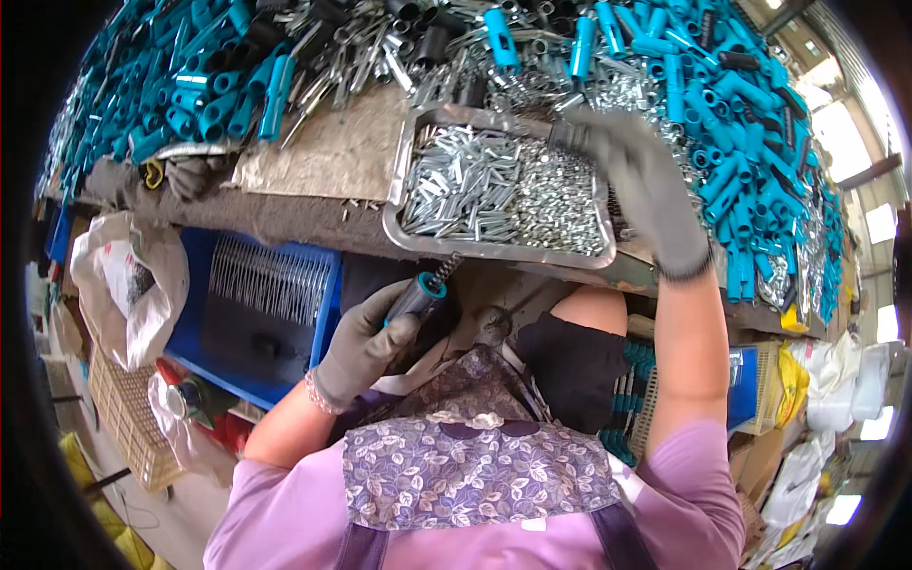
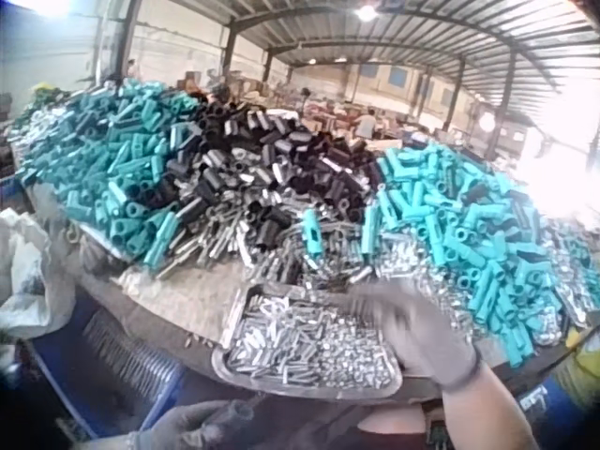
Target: Assembling various metal and plastic mechanical components, including screws and housing pieces, at a factory workbench.
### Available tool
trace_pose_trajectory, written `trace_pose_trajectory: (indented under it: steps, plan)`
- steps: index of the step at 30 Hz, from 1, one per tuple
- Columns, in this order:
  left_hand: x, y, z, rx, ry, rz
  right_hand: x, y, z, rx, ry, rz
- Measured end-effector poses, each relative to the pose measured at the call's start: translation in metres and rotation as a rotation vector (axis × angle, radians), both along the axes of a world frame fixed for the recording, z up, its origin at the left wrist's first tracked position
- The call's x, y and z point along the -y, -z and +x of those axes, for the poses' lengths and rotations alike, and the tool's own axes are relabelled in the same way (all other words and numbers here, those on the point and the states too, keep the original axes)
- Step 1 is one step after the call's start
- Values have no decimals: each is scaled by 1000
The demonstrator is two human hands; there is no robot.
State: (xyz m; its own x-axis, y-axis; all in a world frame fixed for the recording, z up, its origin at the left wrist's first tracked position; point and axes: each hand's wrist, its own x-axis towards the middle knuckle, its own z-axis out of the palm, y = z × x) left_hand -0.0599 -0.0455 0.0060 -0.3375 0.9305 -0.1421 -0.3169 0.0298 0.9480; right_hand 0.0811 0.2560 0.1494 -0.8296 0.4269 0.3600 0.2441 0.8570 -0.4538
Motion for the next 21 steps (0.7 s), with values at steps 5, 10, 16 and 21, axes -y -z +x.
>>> trace_pose_trajectory:
  steps: [5, 10, 16, 21]
  plan:
    - [-17, -3, 2, -171, 143, 78, 77, 39, 41, -81, -93, -839]
    - [-25, -9, 15, -287, 242, 103, 83, 52, 52, -216, -211, -692]
    - [-20, -2, 19, -78, 151, -14, 21, 64, 45, -353, 188, -522]
    - [-24, 4, 24, -118, 11, 36, 13, 52, 32, -367, 77, -318]
